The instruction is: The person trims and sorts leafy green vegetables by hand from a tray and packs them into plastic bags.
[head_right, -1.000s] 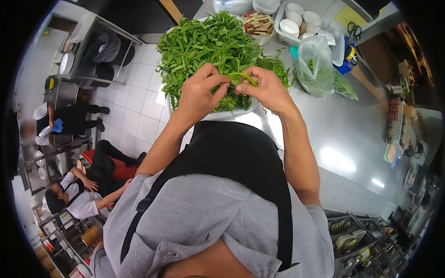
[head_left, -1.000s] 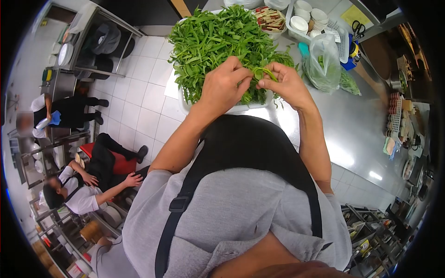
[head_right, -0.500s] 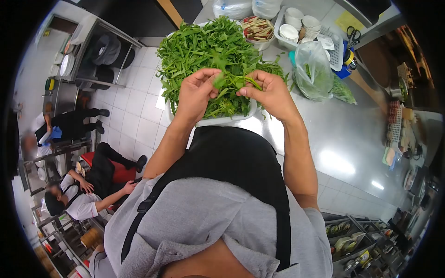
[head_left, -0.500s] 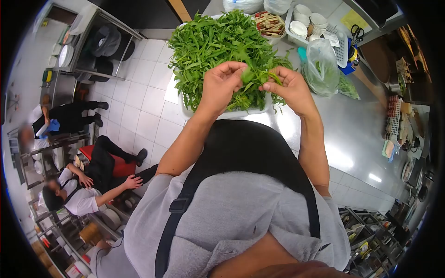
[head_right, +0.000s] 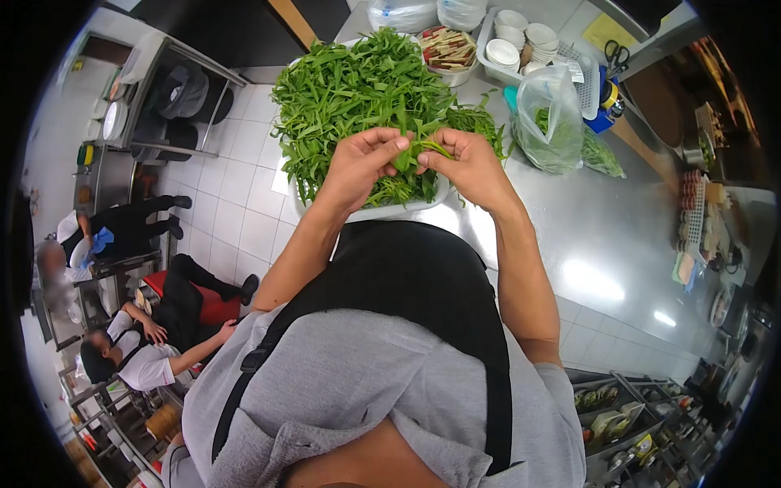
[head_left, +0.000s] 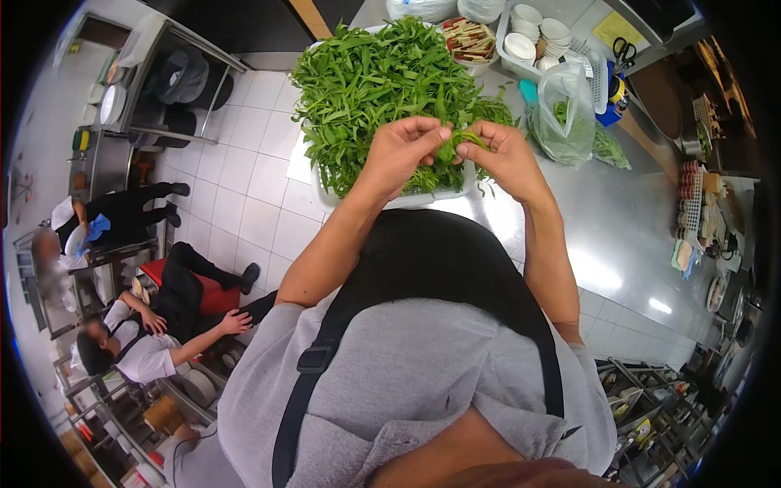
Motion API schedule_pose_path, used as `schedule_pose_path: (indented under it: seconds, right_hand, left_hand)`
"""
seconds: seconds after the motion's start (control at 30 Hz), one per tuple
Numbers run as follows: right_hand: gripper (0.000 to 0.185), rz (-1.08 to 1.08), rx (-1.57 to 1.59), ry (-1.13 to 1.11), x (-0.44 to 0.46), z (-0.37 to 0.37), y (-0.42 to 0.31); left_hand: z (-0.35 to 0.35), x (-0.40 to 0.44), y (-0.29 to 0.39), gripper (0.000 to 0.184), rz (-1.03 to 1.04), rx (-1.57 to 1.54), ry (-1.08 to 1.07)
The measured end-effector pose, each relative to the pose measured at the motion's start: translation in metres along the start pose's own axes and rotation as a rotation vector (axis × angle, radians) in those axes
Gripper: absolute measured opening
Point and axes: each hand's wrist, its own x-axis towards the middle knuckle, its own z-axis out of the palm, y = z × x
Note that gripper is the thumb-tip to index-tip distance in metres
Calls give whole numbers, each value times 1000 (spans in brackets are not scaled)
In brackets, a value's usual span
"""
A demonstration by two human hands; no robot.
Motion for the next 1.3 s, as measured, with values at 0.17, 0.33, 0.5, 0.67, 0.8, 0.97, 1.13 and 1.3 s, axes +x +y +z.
schedule_pose_path:
  seconds: [0.17,0.33,0.5,0.67,0.8,0.97,1.13,1.3]
  right_hand:
    - [16,-17,-62,-9,-7,-17,-9]
    - [22,-206,571,330,-20,-42,-1]
    - [23,-118,525,287,-19,-19,17]
    - [35,-85,395,244,-20,-8,18]
    - [42,-127,414,292,-19,-7,21]
    - [36,-135,475,476,-15,-21,35]
    - [28,-110,88,646,7,-45,80]
    - [26,4,181,583,6,-67,115]
  left_hand:
    - [-3,1,-6,15,-18,-108,0]
    - [4,-6,13,19,39,-262,-44]
    - [15,-1,6,19,76,-241,-86]
    - [18,0,3,16,112,-204,-103]
    - [20,2,-1,12,131,-156,-121]
    - [26,7,-13,11,187,-22,-70]
    - [28,13,-27,12,167,4,32]
    - [16,12,-25,16,211,62,29]
